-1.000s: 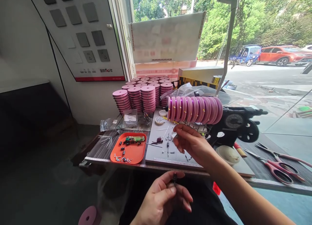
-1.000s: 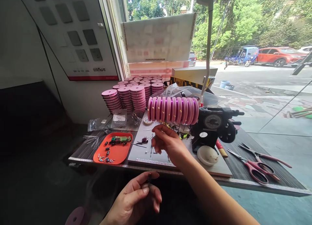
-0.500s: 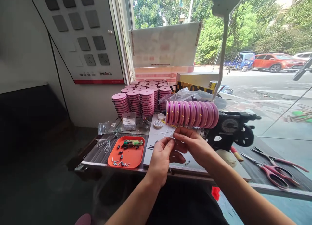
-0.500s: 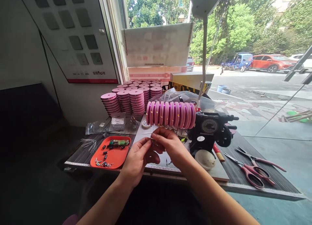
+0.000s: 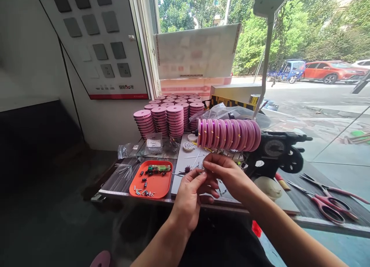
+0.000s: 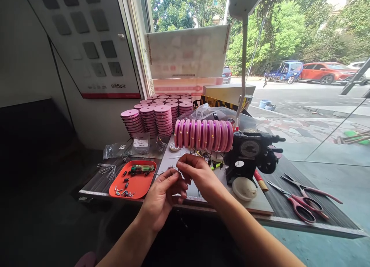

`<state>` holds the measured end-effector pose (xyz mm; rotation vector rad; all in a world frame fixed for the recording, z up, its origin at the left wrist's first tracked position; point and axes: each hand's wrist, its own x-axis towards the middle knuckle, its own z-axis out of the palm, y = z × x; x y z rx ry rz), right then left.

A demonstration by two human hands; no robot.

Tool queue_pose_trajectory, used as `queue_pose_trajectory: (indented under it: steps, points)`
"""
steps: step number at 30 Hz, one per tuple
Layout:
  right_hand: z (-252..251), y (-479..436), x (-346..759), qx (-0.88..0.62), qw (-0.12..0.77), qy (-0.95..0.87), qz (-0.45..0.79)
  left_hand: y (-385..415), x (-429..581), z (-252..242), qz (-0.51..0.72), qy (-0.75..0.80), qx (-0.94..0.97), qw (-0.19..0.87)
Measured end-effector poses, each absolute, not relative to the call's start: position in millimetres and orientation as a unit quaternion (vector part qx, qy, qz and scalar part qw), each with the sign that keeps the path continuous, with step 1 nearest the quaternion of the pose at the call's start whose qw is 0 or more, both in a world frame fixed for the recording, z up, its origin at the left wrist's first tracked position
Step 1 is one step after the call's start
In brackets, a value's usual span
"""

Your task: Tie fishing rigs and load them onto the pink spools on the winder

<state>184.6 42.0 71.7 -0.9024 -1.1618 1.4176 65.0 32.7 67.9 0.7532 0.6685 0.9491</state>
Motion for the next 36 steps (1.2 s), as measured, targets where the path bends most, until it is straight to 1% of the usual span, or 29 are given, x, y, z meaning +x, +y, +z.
queue_pose_trajectory:
  steps: [6,15,23,36]
  points:
    - [71.3,41.8,184.7,-0.387,0.539,-0.493,0.562,19.4,54.4,60.1,0.400,0.338,0.336,0.783]
    - [68.7,41.6,184.1,-0.392,0.537,-0.495,0.559,6.9,47.1,53.1,0.380,0.353,0.296,0.802]
    - [68.3,44.3,183.0,-0.391,0.541,-0.493,0.558,5.5,43.8,45.8,0.376,0.322,0.270,0.826]
    - [66.1,44.2,183.1,-0.392,0.542,-0.490,0.559,-3.2,39.7,39.8,0.398,0.332,0.204,0.831]
